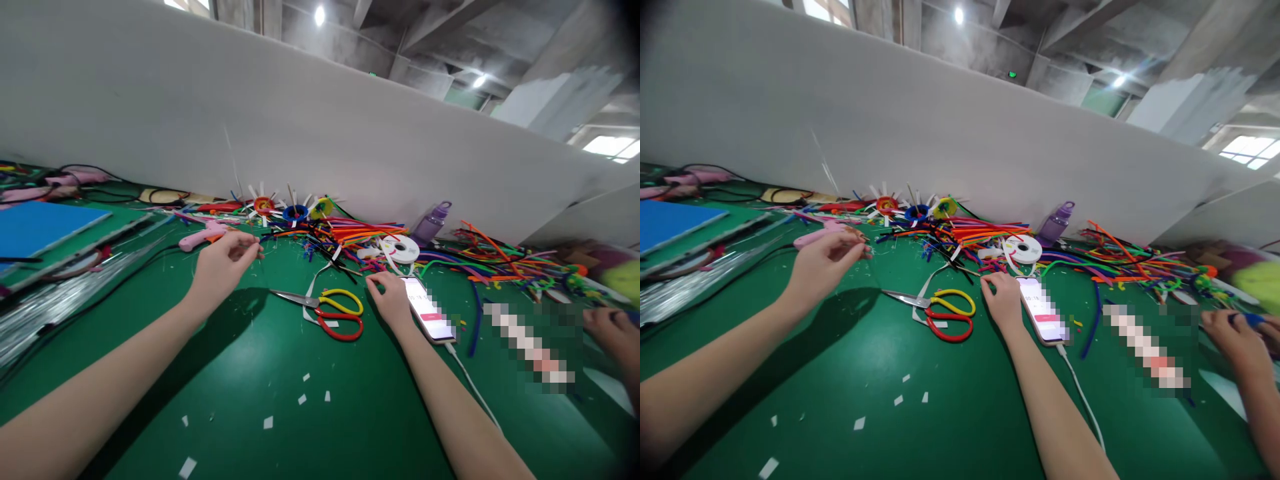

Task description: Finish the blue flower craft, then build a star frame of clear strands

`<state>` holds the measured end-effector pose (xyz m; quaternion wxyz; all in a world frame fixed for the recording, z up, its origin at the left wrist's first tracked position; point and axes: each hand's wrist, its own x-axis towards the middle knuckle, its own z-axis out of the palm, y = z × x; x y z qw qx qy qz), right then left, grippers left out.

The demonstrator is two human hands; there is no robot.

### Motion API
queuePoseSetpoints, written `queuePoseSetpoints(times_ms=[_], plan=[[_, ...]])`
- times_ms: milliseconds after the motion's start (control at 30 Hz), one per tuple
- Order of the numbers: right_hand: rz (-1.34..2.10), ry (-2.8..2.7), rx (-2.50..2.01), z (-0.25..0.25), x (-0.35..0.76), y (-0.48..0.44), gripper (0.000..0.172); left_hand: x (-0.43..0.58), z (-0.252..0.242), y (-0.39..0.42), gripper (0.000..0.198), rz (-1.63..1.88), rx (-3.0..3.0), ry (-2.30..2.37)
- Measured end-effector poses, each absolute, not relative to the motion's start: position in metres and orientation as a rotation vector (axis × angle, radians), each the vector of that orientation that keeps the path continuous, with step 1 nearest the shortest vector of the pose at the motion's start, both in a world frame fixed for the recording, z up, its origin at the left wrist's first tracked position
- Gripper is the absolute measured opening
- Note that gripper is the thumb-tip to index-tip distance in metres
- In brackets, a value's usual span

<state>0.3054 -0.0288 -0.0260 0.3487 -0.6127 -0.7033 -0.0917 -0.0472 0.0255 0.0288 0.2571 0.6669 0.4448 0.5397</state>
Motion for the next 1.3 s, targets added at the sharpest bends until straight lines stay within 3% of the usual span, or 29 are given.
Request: queuePoseSetpoints(times_ms=[167,367,1300], plan=[[-0.328,-1.738,-1.673,-0.031,0.309,-0.031,0.022,-0.047,0.024,0.022,0.021,1.596,1.742,1.153],[-0.325,-1.725,-1.738,-0.032,0.308,-0.034,0.021,-0.053,0.017,0.018,0.024,1.42,1.819,1.308],[-0.237,-1.747,-1.74,-0.027,0.304,-0.035,0.025,-0.043,0.007,-0.002,0.024,1.474,1.688,1.092]])
